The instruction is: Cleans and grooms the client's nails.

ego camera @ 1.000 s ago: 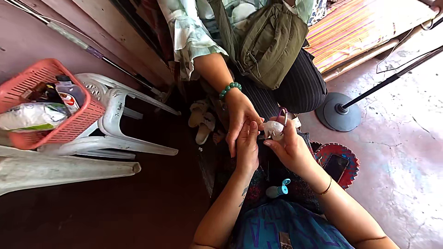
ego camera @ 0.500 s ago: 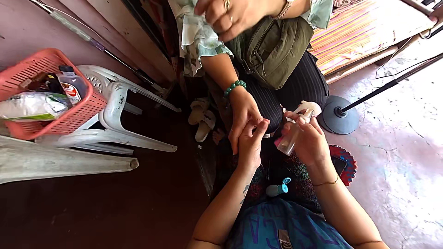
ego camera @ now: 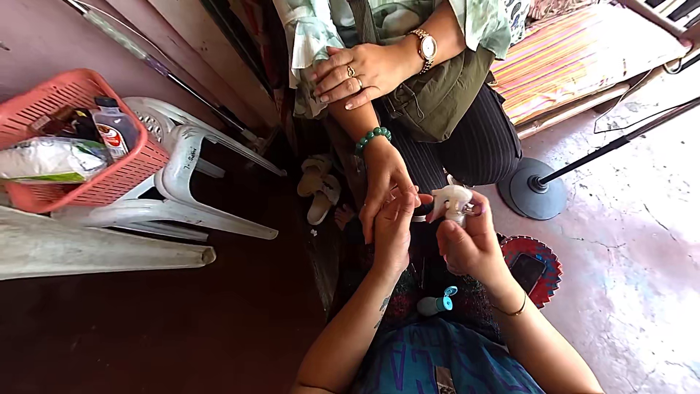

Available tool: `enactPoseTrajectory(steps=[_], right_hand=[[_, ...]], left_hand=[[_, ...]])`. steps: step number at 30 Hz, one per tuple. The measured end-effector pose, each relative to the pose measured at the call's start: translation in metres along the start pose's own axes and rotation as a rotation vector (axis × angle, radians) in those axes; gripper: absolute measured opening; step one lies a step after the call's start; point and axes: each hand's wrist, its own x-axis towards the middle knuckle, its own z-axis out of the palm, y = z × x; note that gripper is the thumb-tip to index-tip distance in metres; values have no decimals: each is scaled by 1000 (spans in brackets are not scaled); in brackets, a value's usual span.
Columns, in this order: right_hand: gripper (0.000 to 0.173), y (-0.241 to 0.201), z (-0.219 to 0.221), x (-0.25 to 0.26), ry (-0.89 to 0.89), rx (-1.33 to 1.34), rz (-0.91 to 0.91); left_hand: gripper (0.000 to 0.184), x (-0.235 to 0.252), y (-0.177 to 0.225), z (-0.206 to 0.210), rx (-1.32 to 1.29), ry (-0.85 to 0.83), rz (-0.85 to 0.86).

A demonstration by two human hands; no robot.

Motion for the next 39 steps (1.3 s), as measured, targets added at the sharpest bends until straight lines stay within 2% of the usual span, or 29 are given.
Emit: enactPoseTrajectory(steps=[2, 4, 8, 11, 12, 14, 17, 20, 22, 25, 28, 29, 31, 33, 34, 37, 38, 39], right_hand=[[31, -3, -5, -3, 75, 204, 107], [24, -3, -7, -9, 162, 454, 230], [40, 13, -15, -27, 115, 730, 333], [47, 17, -16, -38, 113, 993, 405], [52, 17, -16, -40, 108, 1028, 412], [54, 14, -16, -41, 57, 883, 368], [40, 1, -9, -36, -53, 407, 198], [47, -5, 1, -24, -94, 22, 30], [49, -3, 4, -16, -84, -141, -28], [42, -6, 4, -14, -2, -109, -33], [41, -6, -1, -21, 19, 65, 20], [40, -6, -3, -25, 33, 129, 55], [39, -6, -8, -30, 78, 256, 121], [46, -7, -14, -35, 89, 389, 171], [47, -6, -16, -37, 84, 473, 186], [48, -2, -23, -43, 52, 730, 247], [49, 1, -24, -45, 30, 824, 269], [51, 2, -24, -46, 3, 900, 298]], left_hand=[[18, -1, 0, 1, 1, -12, -9], [21, -2, 1, 2, -8, -24, -15], [15, 1, 2, 8, 8, 55, -51], [23, -1, 0, 5, 2, 6, -39], [19, -2, 0, 5, -8, 4, -46], [21, -2, 1, 5, 2, 17, -65], [33, -1, -1, 2, 31, -22, -21], [36, -3, -1, 3, 17, -30, -34], [35, -5, -2, 6, -6, -7, -36], [27, -4, -3, 8, 14, 42, -5], [13, -5, -7, 4, 30, -46, -11], [24, -7, -10, 1, 4, -101, -38], [48, -13, -21, -7, -133, -235, -138], [78, -21, -40, -25, -424, -358, -240], [87, -26, -47, -34, -595, -385, -283], [93, -38, -48, -56, -970, -399, -309], [87, -40, -43, -58, -1031, -381, -302], [74, -40, -38, -58, -1069, -357, -296]])
